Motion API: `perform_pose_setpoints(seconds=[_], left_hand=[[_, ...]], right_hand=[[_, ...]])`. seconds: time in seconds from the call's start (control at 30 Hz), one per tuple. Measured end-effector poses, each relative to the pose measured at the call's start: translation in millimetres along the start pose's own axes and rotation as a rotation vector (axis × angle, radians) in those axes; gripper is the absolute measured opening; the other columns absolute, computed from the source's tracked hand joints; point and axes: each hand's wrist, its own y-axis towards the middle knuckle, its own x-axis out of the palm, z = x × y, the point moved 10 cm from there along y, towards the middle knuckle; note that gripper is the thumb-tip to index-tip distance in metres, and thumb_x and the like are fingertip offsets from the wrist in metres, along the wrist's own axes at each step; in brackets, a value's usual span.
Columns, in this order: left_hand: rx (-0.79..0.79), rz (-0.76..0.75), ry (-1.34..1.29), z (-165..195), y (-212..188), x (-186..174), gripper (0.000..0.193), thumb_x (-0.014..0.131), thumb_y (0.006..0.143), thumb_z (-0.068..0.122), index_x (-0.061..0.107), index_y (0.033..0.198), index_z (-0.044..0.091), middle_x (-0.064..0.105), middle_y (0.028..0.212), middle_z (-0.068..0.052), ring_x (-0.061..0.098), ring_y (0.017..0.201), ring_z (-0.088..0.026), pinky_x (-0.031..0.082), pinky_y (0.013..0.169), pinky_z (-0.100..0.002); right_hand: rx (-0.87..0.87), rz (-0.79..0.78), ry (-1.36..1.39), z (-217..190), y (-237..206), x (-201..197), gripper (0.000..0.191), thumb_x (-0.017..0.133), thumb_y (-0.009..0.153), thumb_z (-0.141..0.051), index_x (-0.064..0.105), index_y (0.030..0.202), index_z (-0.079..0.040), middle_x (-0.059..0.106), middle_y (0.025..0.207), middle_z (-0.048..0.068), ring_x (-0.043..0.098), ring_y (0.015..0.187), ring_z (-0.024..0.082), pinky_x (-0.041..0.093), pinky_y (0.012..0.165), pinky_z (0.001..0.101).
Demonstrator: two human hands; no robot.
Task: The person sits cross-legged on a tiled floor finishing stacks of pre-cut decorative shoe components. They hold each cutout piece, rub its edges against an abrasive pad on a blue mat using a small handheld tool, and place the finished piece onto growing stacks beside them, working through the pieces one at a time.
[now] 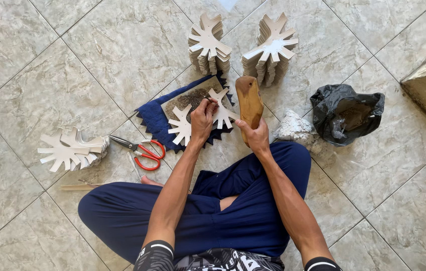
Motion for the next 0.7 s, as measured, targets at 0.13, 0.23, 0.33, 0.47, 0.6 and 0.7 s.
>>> perform_pose_setpoints(seconds=[0.13, 0.23, 0.33, 0.47, 0.6, 0.7], left_hand=[[-0.013, -0.017, -0.018, -5, 1, 1, 0.013, 0.06, 0.105, 0.01, 0.067, 0.108, 0.0, 0.078, 0.094, -0.011, 0.078, 0.089, -0.017, 0.063, 0.078, -0.03], [0.012, -0.034, -0.013, -3, 1, 3, 0.014, 0.06, 0.104, 0.01, 0.067, 0.109, -0.001, 0.078, 0.094, -0.012, 0.078, 0.09, -0.017, 0.063, 0.078, -0.03], [0.033, -0.039, 0.021, -1, 1, 4, 0.014, 0.059, 0.105, 0.01, 0.067, 0.109, -0.001, 0.077, 0.094, -0.013, 0.078, 0.088, -0.016, 0.063, 0.076, -0.03], [0.145, -0.078, 0.126, 14, -1, 7, 0.009, 0.06, 0.104, 0.006, 0.066, 0.108, 0.0, 0.075, 0.097, -0.017, 0.078, 0.092, -0.025, 0.061, 0.077, -0.035], [0.273, -0.11, 0.271, 28, -3, 12, 0.01, 0.062, 0.1, 0.004, 0.065, 0.109, 0.001, 0.073, 0.102, -0.02, 0.074, 0.096, -0.035, 0.058, 0.078, -0.041], [0.303, -0.127, 0.298, 30, -5, 15, 0.011, 0.062, 0.101, 0.005, 0.066, 0.111, 0.002, 0.072, 0.105, -0.02, 0.072, 0.096, -0.038, 0.058, 0.078, -0.043]], right_hand=[[0.007, 0.018, -0.019, -2, -1, -2, 0.062, 0.081, 0.08, -0.047, 0.065, 0.116, 0.001, 0.073, 0.101, 0.01, 0.069, 0.091, 0.019, 0.054, 0.085, 0.0319], [0.0, 0.021, -0.024, -7, -1, -2, 0.064, 0.081, 0.08, -0.047, 0.065, 0.118, 0.001, 0.073, 0.102, 0.011, 0.069, 0.093, 0.02, 0.054, 0.086, 0.0322], [-0.016, 0.023, -0.035, -21, -3, -1, 0.064, 0.082, 0.08, -0.047, 0.065, 0.119, 0.001, 0.074, 0.104, 0.011, 0.07, 0.096, 0.02, 0.053, 0.087, 0.0324], [-0.083, 0.012, -0.093, -62, -10, -3, 0.064, 0.082, 0.08, -0.044, 0.064, 0.121, 0.001, 0.074, 0.104, 0.011, 0.071, 0.095, 0.02, 0.054, 0.086, 0.033], [-0.241, 0.021, -0.112, -116, -23, -13, 0.065, 0.083, 0.08, -0.042, 0.06, 0.122, 0.003, 0.073, 0.101, 0.012, 0.072, 0.09, 0.021, 0.058, 0.082, 0.0341], [-0.303, 0.042, -0.019, -135, -36, -19, 0.062, 0.084, 0.082, -0.04, 0.063, 0.12, 0.003, 0.074, 0.092, 0.013, 0.073, 0.083, 0.022, 0.06, 0.078, 0.0352]])
